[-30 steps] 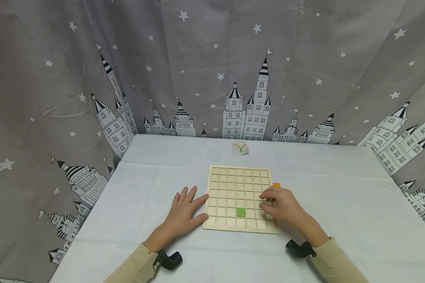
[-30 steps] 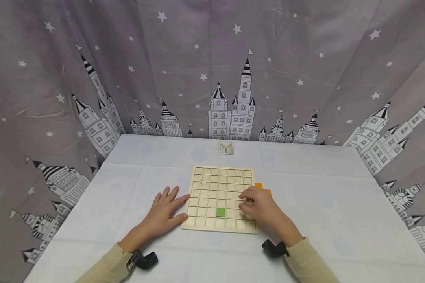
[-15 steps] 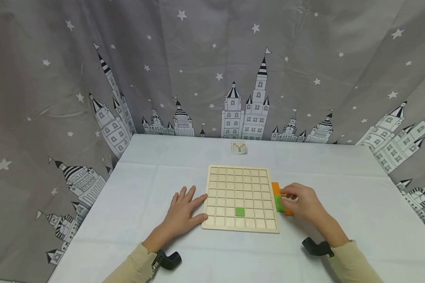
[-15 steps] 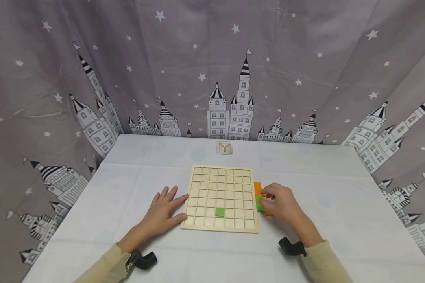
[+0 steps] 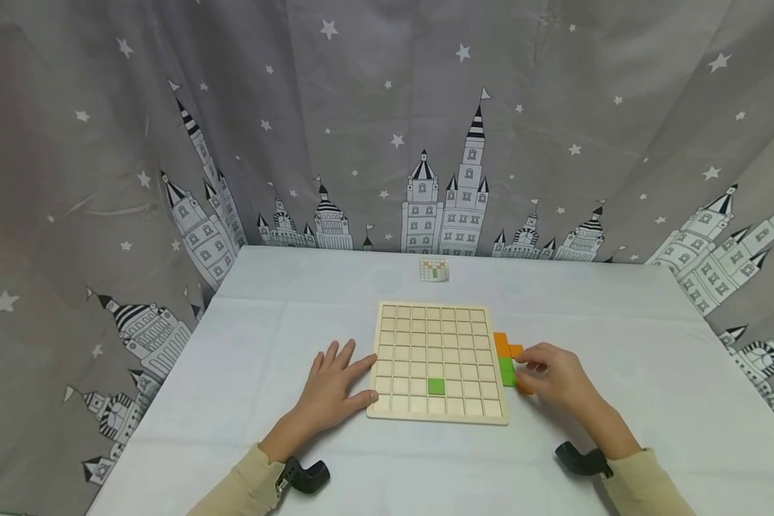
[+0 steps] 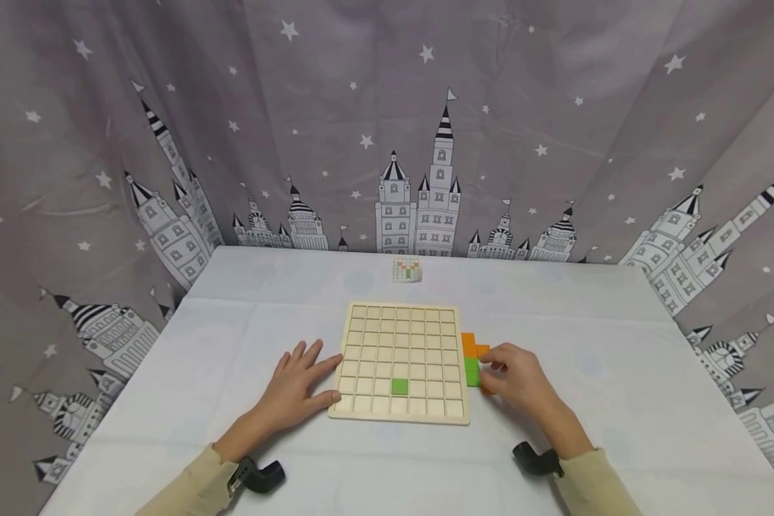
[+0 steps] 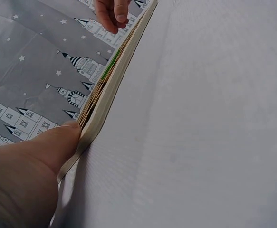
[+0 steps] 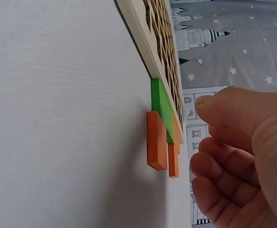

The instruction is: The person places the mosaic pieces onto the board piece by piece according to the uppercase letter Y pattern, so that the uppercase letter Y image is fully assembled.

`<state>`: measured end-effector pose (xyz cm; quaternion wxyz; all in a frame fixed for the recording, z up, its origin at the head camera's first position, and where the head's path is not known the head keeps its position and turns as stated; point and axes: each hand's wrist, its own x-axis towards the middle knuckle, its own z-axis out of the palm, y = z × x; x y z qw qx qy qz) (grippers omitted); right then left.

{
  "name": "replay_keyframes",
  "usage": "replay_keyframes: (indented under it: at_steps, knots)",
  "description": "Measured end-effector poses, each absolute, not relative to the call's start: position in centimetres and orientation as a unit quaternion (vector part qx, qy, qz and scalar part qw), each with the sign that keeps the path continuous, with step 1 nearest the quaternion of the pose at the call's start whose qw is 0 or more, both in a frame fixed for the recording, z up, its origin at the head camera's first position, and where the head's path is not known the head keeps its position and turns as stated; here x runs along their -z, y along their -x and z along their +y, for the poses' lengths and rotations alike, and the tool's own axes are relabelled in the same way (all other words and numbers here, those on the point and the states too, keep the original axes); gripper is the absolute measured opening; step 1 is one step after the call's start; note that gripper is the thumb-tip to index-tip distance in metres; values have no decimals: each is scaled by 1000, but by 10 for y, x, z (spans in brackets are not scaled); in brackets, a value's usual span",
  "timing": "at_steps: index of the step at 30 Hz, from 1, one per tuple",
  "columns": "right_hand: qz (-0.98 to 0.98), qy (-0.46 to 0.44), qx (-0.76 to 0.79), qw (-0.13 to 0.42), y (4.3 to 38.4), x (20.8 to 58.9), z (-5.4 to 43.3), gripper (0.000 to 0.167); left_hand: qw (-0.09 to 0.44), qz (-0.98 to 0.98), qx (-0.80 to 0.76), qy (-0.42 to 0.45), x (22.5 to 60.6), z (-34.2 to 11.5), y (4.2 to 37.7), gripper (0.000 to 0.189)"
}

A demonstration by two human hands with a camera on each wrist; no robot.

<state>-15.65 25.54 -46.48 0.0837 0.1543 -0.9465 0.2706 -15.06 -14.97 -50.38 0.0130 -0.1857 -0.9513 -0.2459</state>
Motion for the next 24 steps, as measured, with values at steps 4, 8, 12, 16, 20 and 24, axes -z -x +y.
replay_keyframes:
  at_steps: [4, 8, 12, 16, 20, 24]
  knots:
    - [-947, -152, -271, 77, 154, 467, 254, 17, 10, -951, 249, 185, 503, -149, 150, 62]
    - [-947, -157, -269, 75, 153, 471, 254, 20, 13, -950, 250, 187, 503, -149, 149, 62]
    - [-948, -157, -268, 64, 152, 474, 252, 21, 25, -948, 252, 192, 505, -149, 149, 62]
    - [-952, -149, -264, 41, 152, 476, 249, 23, 23, -948, 252, 191, 505, -149, 149, 62]
    - [-954, -148, -259, 35, 152, 476, 247, 23, 18, -948, 254, 189, 504, -149, 149, 62]
    - [-954, -147, -260, 38, 152, 477, 246, 23, 28, -947, 257, 192, 504, -150, 149, 62]
